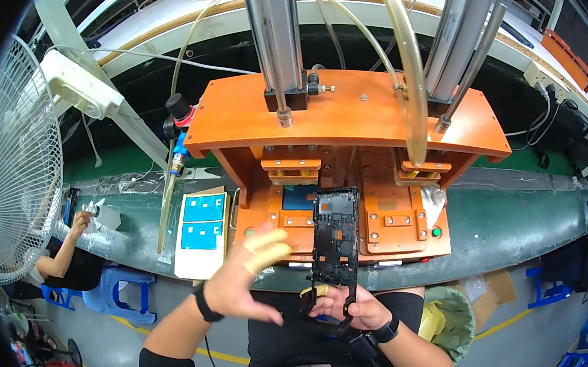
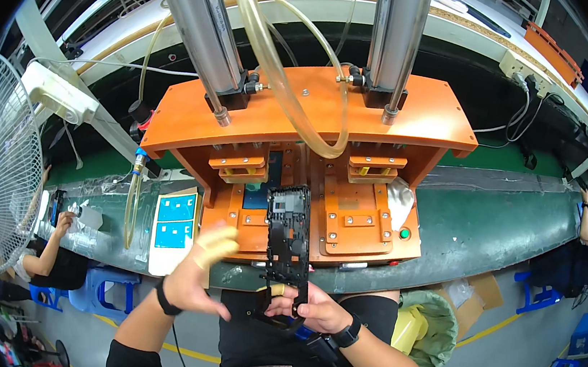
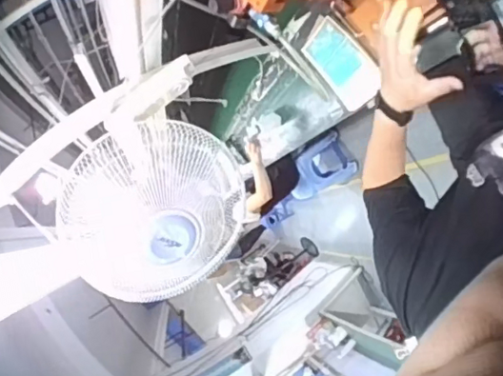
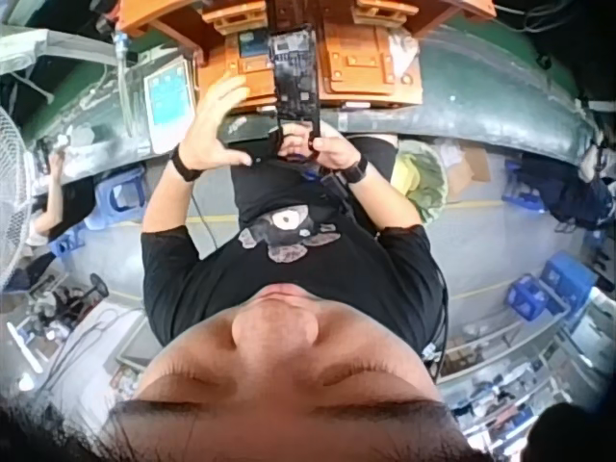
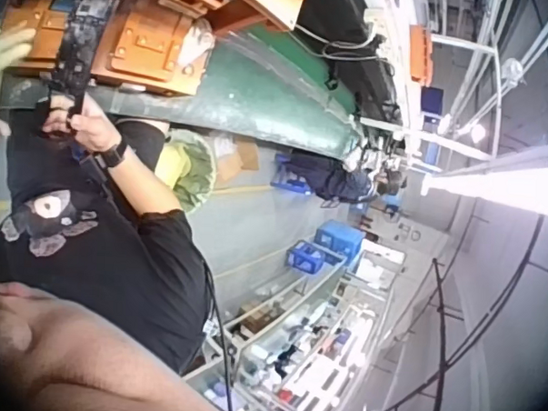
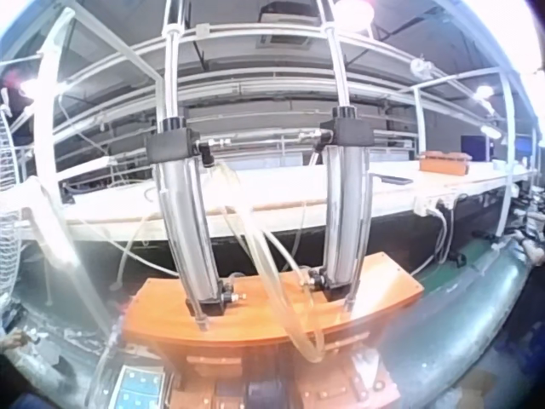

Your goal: Assembling plastic and electronic components using a pneumatic press machine on an assembly line.

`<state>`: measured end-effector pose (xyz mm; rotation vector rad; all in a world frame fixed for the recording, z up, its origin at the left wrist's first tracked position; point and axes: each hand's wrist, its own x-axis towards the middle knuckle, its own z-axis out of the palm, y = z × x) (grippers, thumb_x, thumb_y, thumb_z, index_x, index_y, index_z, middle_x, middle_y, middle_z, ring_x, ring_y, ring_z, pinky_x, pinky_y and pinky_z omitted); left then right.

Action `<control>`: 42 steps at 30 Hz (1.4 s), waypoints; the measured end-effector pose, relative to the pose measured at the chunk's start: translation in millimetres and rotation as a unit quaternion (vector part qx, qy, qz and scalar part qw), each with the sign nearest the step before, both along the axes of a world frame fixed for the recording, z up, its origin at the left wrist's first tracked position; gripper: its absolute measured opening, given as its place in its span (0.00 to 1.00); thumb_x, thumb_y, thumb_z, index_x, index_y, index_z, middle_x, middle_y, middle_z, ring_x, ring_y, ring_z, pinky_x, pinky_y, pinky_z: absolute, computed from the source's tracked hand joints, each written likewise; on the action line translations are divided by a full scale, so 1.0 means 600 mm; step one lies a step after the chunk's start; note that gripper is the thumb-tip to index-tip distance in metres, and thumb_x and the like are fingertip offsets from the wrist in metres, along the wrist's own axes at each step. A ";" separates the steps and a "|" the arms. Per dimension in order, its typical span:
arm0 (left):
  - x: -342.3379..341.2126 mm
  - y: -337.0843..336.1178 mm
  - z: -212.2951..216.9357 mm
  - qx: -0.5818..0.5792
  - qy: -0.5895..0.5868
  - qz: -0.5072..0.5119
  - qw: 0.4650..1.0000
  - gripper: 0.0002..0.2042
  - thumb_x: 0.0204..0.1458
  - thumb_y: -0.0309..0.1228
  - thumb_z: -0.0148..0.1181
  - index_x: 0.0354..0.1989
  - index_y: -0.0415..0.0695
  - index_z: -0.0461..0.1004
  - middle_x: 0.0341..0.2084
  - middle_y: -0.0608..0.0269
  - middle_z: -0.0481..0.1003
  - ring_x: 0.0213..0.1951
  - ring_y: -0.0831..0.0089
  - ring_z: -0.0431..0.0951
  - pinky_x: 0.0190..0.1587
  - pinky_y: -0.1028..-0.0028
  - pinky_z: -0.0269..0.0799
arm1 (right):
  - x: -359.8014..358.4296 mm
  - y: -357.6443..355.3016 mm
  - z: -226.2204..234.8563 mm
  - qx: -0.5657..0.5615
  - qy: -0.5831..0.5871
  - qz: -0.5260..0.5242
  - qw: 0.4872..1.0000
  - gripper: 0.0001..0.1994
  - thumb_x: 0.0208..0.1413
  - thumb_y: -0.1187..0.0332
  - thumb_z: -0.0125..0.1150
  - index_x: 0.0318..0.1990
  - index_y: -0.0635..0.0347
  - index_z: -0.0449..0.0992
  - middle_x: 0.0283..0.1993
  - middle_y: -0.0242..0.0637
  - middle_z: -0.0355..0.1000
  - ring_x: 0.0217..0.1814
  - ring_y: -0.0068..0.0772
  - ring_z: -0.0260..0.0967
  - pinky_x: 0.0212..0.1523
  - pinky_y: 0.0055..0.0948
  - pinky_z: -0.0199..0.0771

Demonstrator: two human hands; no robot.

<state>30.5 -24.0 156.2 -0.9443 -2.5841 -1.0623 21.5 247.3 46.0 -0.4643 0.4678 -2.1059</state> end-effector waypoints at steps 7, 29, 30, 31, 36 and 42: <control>0.004 0.040 -0.009 -0.020 -0.037 -0.008 0.999 0.42 0.25 0.32 0.76 0.57 0.43 0.67 0.55 0.51 0.70 0.60 0.52 0.67 0.63 0.55 0.60 | -0.030 -0.050 0.018 -0.062 -0.035 0.034 0.997 0.36 0.54 0.55 0.63 0.65 0.64 0.55 0.61 0.50 0.63 0.62 0.45 0.63 0.65 0.43 0.59; -0.131 -0.011 0.019 -0.200 -0.056 0.016 0.978 0.33 0.36 0.36 0.71 0.54 0.43 0.68 0.48 0.53 0.70 0.53 0.54 0.69 0.56 0.63 0.64 | 0.046 0.055 -0.051 0.245 0.244 -0.022 0.938 0.23 0.65 0.66 0.50 0.65 0.64 0.60 0.58 0.39 0.68 0.57 0.26 0.64 0.58 0.26 0.62; -0.129 -0.011 0.017 -0.194 -0.048 0.018 0.980 0.33 0.36 0.38 0.72 0.54 0.43 0.68 0.48 0.53 0.71 0.53 0.54 0.69 0.56 0.63 0.64 | 0.047 0.049 -0.051 0.244 0.245 -0.017 0.938 0.23 0.65 0.66 0.50 0.65 0.64 0.60 0.58 0.39 0.68 0.57 0.26 0.64 0.58 0.26 0.62; -0.122 -0.013 0.018 -0.175 -0.039 0.011 0.984 0.36 0.36 0.42 0.73 0.56 0.42 0.67 0.51 0.51 0.69 0.55 0.52 0.68 0.59 0.62 0.62 | 0.048 0.040 -0.051 0.249 0.256 -0.012 0.934 0.23 0.64 0.67 0.51 0.65 0.64 0.60 0.58 0.39 0.68 0.56 0.26 0.64 0.58 0.26 0.63; -0.064 -0.056 -0.037 -0.052 0.053 0.108 0.991 0.36 0.38 0.38 0.72 0.58 0.40 0.66 0.56 0.49 0.66 0.58 0.50 0.65 0.61 0.57 0.59 | 0.045 0.020 -0.032 0.268 0.322 -0.006 0.908 0.24 0.61 0.71 0.56 0.64 0.63 0.61 0.58 0.37 0.68 0.56 0.26 0.65 0.57 0.26 0.63; -0.003 -0.085 -0.110 -0.128 0.064 0.173 0.975 0.27 0.41 0.38 0.68 0.51 0.41 0.73 0.51 0.52 0.70 0.59 0.53 0.66 0.57 0.57 0.61 | 0.047 0.003 -0.047 0.272 0.252 0.013 0.928 0.24 0.60 0.73 0.56 0.63 0.63 0.62 0.57 0.38 0.69 0.55 0.26 0.66 0.56 0.27 0.65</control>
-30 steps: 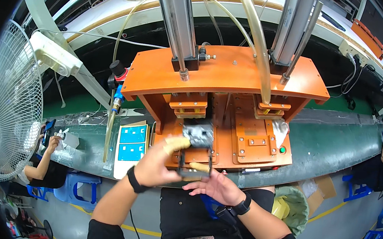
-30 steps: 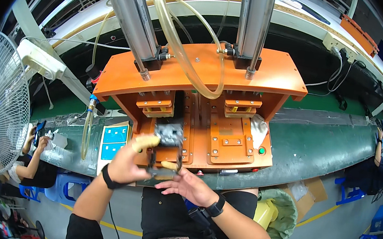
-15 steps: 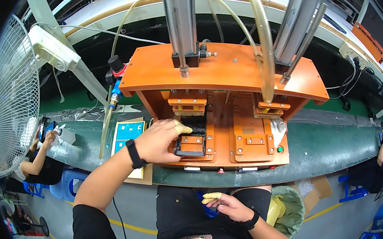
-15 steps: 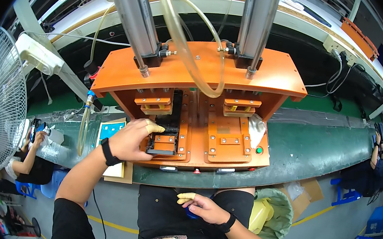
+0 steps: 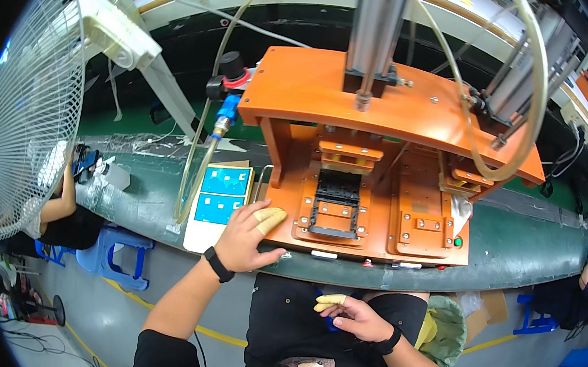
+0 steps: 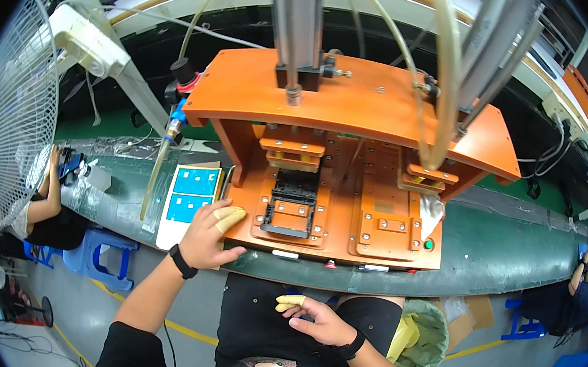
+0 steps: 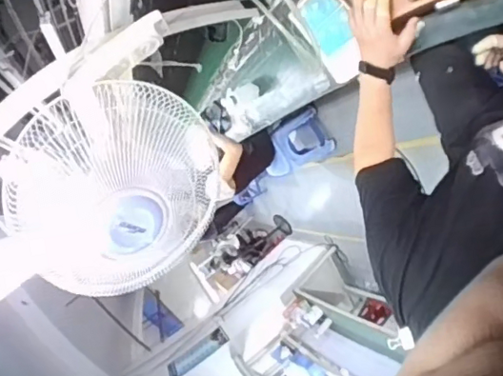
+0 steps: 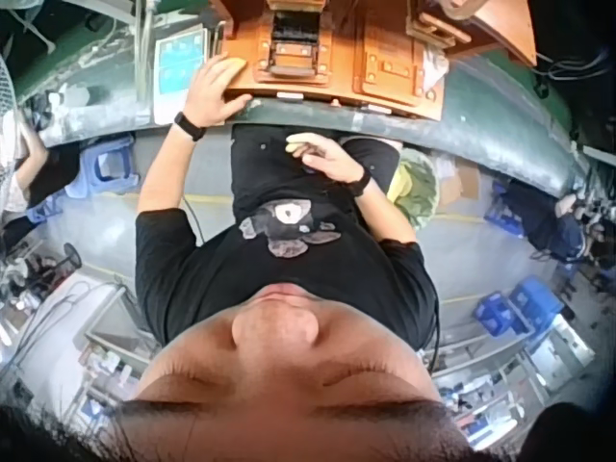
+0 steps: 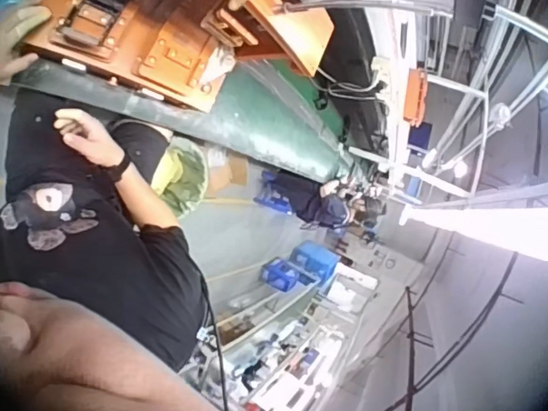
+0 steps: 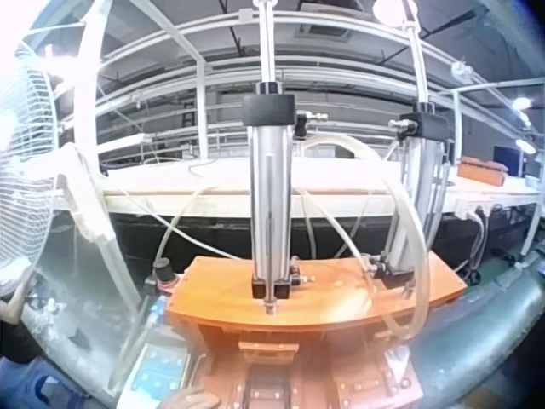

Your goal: Assembling plastic and electronic components using a pneumatic press machine on an assembly line.

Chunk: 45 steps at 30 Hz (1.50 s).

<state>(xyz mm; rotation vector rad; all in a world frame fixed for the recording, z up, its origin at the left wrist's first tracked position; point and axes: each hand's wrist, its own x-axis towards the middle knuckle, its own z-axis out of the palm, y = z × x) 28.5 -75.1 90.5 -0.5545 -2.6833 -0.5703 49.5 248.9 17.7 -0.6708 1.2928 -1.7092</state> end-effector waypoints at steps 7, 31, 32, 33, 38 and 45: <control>0.028 -0.076 -0.063 0.195 0.012 0.135 0.971 0.23 0.44 0.31 0.67 0.50 0.38 0.72 0.53 0.47 0.69 0.59 0.47 0.65 0.62 0.57 0.60 | -0.007 -0.063 0.000 0.026 0.014 0.021 0.999 0.22 0.60 0.72 0.57 0.61 0.63 0.64 0.54 0.37 0.70 0.52 0.25 0.68 0.54 0.25 0.68; 0.034 -0.406 -0.072 0.400 0.016 0.423 0.813 0.08 0.49 0.28 0.67 0.32 0.34 0.80 0.31 0.61 0.80 0.32 0.79 0.76 0.37 0.78 0.71 | -0.033 -0.358 0.028 0.157 0.447 0.102 0.875 0.35 0.56 0.54 0.60 0.67 0.60 0.56 0.69 0.54 0.50 0.66 0.55 0.56 0.64 0.38 0.60; 0.056 -0.440 -0.065 0.393 0.074 0.447 0.800 0.09 0.50 0.28 0.67 0.33 0.33 0.80 0.31 0.64 0.80 0.31 0.82 0.75 0.37 0.80 0.70 | -0.031 -0.358 0.033 0.161 0.446 0.106 0.874 0.35 0.56 0.54 0.59 0.67 0.60 0.56 0.69 0.53 0.50 0.65 0.55 0.58 0.63 0.37 0.62; 0.071 -0.453 -0.058 0.392 0.085 0.458 0.793 0.09 0.51 0.28 0.66 0.35 0.33 0.80 0.31 0.63 0.80 0.33 0.81 0.76 0.38 0.79 0.70 | -0.035 -0.353 0.037 0.163 0.449 0.101 0.873 0.35 0.56 0.54 0.59 0.67 0.60 0.56 0.69 0.53 0.50 0.65 0.55 0.58 0.63 0.37 0.62; 0.178 -0.385 -0.024 0.469 0.112 0.366 0.796 0.07 0.54 0.23 0.62 0.40 0.34 0.76 0.35 0.61 0.79 0.36 0.80 0.76 0.42 0.80 0.71 | -0.049 -0.282 0.122 -0.025 0.529 -0.037 0.848 0.27 0.48 0.62 0.67 0.57 0.56 0.70 0.57 0.48 0.66 0.55 0.48 0.68 0.55 0.38 0.69; 0.301 -0.203 0.013 0.588 -0.048 0.225 0.775 0.09 0.52 0.16 0.58 0.42 0.34 0.74 0.38 0.56 0.79 0.38 0.77 0.78 0.43 0.78 0.73 | -0.090 -0.160 0.241 0.208 0.707 -0.313 0.599 0.22 0.38 0.69 0.70 0.46 0.60 0.75 0.51 0.42 0.69 0.53 0.52 0.63 0.51 0.45 0.62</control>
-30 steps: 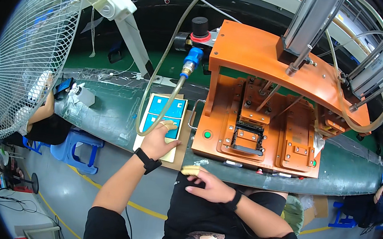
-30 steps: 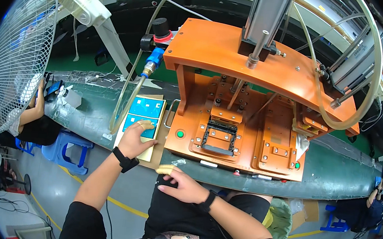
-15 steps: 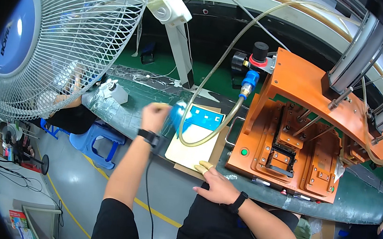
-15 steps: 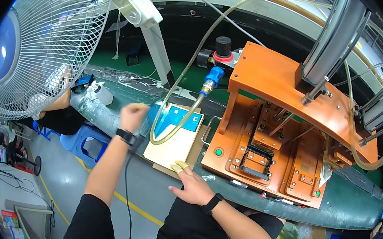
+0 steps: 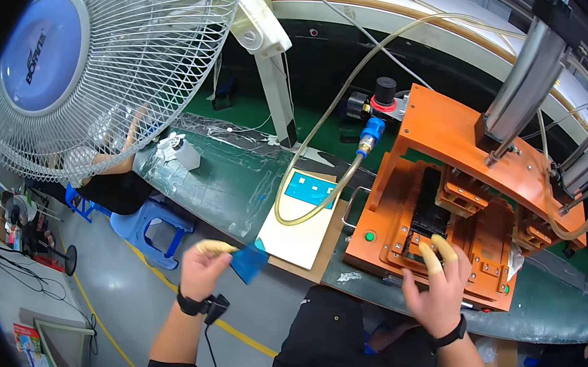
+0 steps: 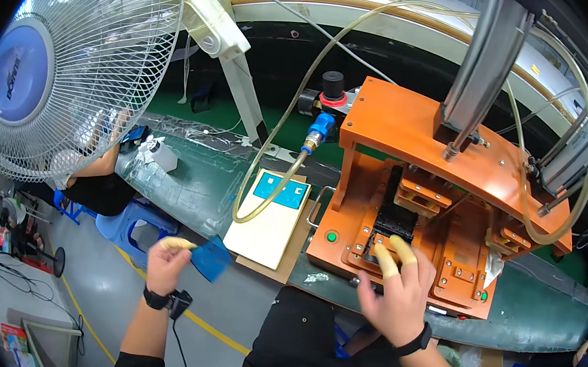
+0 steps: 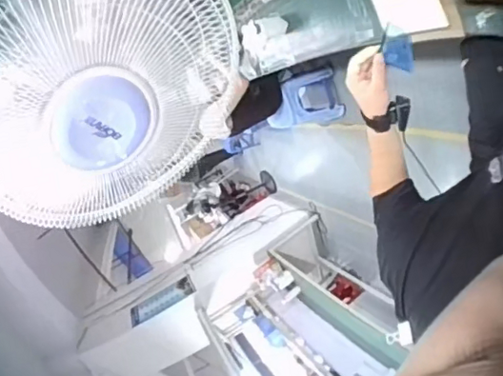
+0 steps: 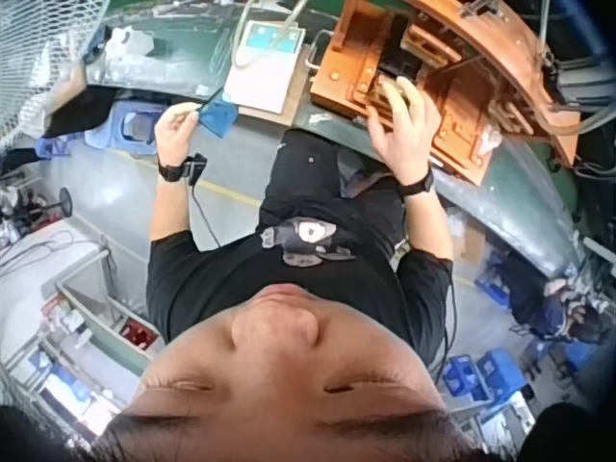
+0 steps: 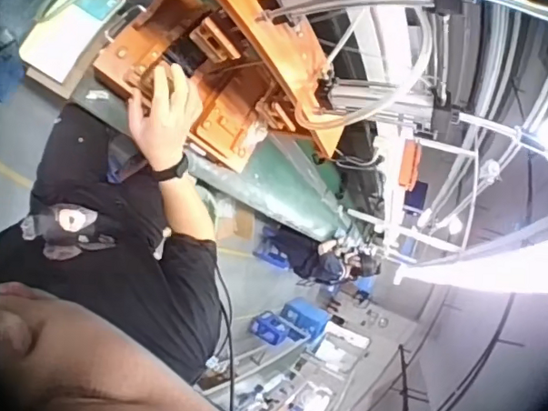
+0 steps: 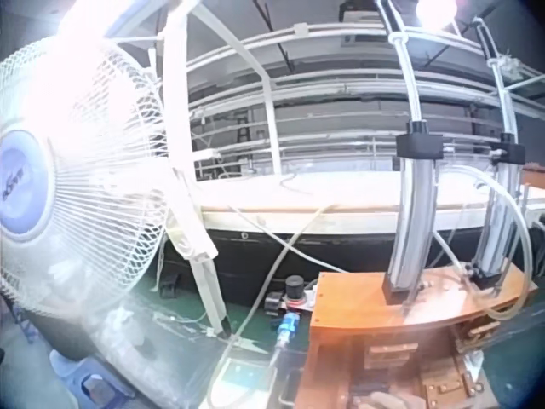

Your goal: Assembling plastic and electronic components using a pneumatic press machine on an assembly line.

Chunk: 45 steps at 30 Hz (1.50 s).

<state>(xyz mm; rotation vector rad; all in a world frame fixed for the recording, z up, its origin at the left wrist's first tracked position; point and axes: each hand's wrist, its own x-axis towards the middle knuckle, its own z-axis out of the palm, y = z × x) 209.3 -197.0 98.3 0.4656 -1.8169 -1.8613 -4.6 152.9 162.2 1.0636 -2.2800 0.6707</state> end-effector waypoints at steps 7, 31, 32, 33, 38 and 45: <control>-0.089 0.141 -0.009 0.151 0.002 -0.260 0.954 0.11 0.52 0.14 0.57 0.45 0.33 0.72 0.42 0.50 0.78 0.46 0.69 0.79 0.51 0.73 0.74 | -0.049 0.029 -0.002 0.061 0.018 0.072 0.995 0.13 0.43 0.74 0.62 0.40 0.60 0.77 0.34 0.36 0.72 0.42 0.41 0.69 0.45 0.38 0.67; -0.563 0.258 0.033 -0.495 -0.071 -0.250 0.829 0.20 0.55 0.25 0.56 0.56 0.39 0.64 0.51 0.54 0.74 0.53 0.62 0.73 0.55 0.71 0.69 | -0.081 0.692 -0.260 -0.848 -0.322 -0.010 0.421 0.12 0.61 0.57 0.57 0.40 0.55 0.76 0.32 0.32 0.76 0.38 0.29 0.75 0.41 0.29 0.77; -0.571 0.248 0.029 -0.462 -0.153 -0.264 0.833 0.22 0.57 0.26 0.52 0.61 0.43 0.58 0.58 0.55 0.68 0.59 0.62 0.67 0.60 0.71 0.65 | -0.112 0.691 -0.282 -0.858 -0.328 -0.018 0.395 0.12 0.61 0.57 0.57 0.41 0.55 0.76 0.35 0.33 0.76 0.39 0.30 0.74 0.42 0.30 0.77; -0.578 0.238 0.020 -0.465 -0.155 -0.261 0.832 0.22 0.57 0.26 0.52 0.61 0.43 0.58 0.58 0.55 0.68 0.59 0.62 0.67 0.60 0.71 0.65 | -0.144 0.690 -0.305 -0.866 -0.335 -0.026 0.370 0.12 0.60 0.57 0.58 0.42 0.55 0.76 0.37 0.33 0.76 0.40 0.31 0.74 0.43 0.31 0.77; -0.621 0.202 -0.040 -0.152 -0.043 -0.303 0.940 0.21 0.58 0.30 0.53 0.60 0.43 0.62 0.55 0.56 0.71 0.57 0.61 0.70 0.59 0.70 0.66 | -0.342 0.675 -0.403 -0.865 -0.388 0.001 0.317 0.17 0.61 0.54 0.57 0.47 0.58 0.72 0.44 0.43 0.73 0.47 0.39 0.72 0.51 0.38 0.76; -0.629 0.220 -0.006 -0.241 -0.066 -0.281 0.927 0.20 0.58 0.31 0.53 0.58 0.43 0.63 0.53 0.55 0.72 0.56 0.61 0.71 0.58 0.70 0.67 | -0.491 0.527 -0.295 -0.551 -0.557 -0.188 0.592 0.19 0.65 0.55 0.45 0.52 0.60 0.66 0.44 0.42 0.73 0.35 0.37 0.78 0.32 0.29 0.82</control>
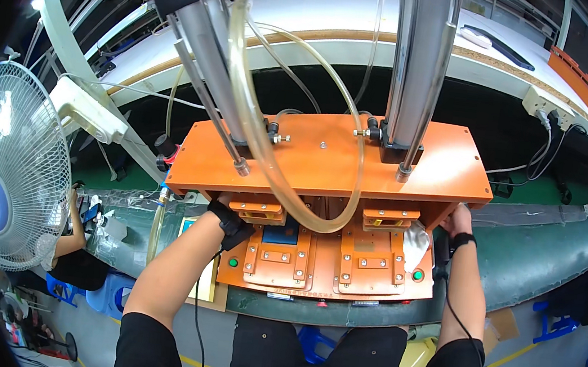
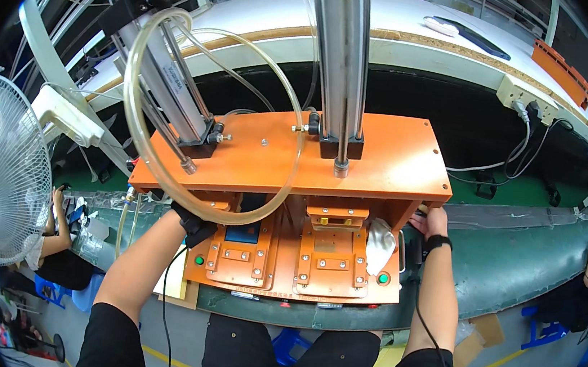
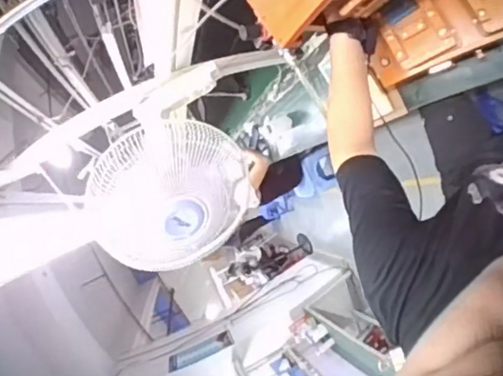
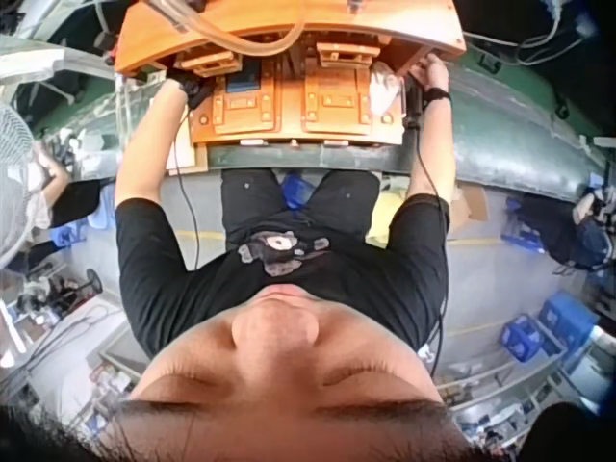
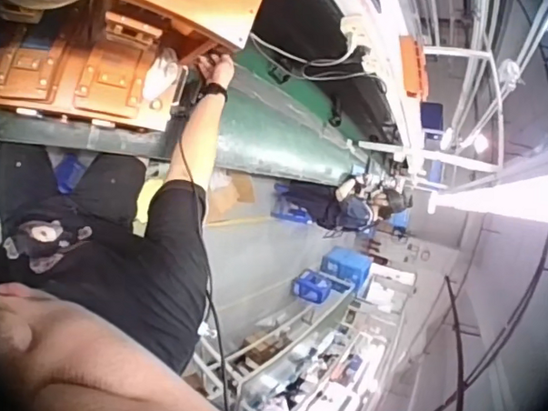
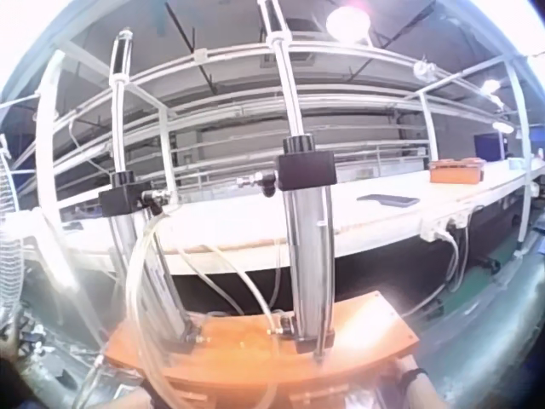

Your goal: Assembling plastic and electronic components using a pneumatic press machine on an assembly line.

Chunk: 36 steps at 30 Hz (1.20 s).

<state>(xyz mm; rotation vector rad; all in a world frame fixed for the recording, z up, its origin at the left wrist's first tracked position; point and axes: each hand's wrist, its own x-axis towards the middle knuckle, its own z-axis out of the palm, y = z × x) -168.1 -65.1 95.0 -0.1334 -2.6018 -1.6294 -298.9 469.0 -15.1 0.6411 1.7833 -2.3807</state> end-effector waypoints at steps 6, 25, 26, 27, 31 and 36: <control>-0.007 -0.010 0.020 -0.070 -0.006 -0.022 0.997 0.19 0.58 0.31 0.53 0.57 0.43 0.65 0.52 0.55 0.73 0.55 0.60 0.71 0.57 0.69 0.68 | 0.016 -0.003 0.024 0.103 0.008 -0.020 0.994 0.17 0.65 0.57 0.44 0.48 0.62 0.69 0.35 0.39 0.75 0.21 0.28 0.74 0.17 0.19 0.74; 0.043 0.082 0.094 -0.303 0.008 0.012 0.953 0.17 0.57 0.33 0.54 0.54 0.42 0.70 0.47 0.52 0.75 0.52 0.59 0.74 0.55 0.68 0.70 | 0.002 0.042 -0.031 0.107 0.049 -0.011 0.993 0.15 0.61 0.60 0.56 0.43 0.67 0.71 0.29 0.40 0.75 0.17 0.27 0.72 0.15 0.20 0.73; 0.058 0.078 0.097 -0.315 0.006 0.012 0.949 0.17 0.57 0.33 0.54 0.53 0.42 0.70 0.47 0.52 0.75 0.52 0.59 0.74 0.55 0.68 0.70 | 0.005 0.038 -0.027 0.097 0.049 -0.010 0.994 0.14 0.62 0.61 0.56 0.42 0.67 0.71 0.29 0.40 0.75 0.17 0.27 0.72 0.14 0.21 0.73; 0.062 0.078 0.098 -0.323 0.006 0.006 0.946 0.17 0.57 0.33 0.54 0.53 0.42 0.70 0.47 0.51 0.76 0.52 0.59 0.74 0.55 0.68 0.70 | 0.005 0.033 -0.028 0.100 0.050 -0.009 0.994 0.14 0.61 0.61 0.56 0.42 0.66 0.70 0.29 0.40 0.75 0.17 0.28 0.73 0.14 0.21 0.74; 0.115 0.073 0.082 -0.344 0.014 -0.009 0.939 0.13 0.56 0.34 0.55 0.44 0.39 0.76 0.38 0.47 0.78 0.44 0.55 0.77 0.47 0.65 0.73 | -0.010 0.015 -0.038 0.072 0.067 -0.006 0.995 0.12 0.60 0.66 0.52 0.44 0.66 0.70 0.33 0.41 0.75 0.18 0.29 0.73 0.15 0.22 0.75; 0.197 0.120 0.103 -0.303 0.052 -0.063 0.950 0.26 0.53 0.29 0.58 0.60 0.34 0.61 0.54 0.40 0.67 0.58 0.47 0.65 0.63 0.63 0.58 | 0.008 0.002 0.002 0.111 0.039 -0.021 0.993 0.12 0.60 0.67 0.50 0.47 0.63 0.71 0.35 0.40 0.75 0.18 0.26 0.72 0.17 0.22 0.75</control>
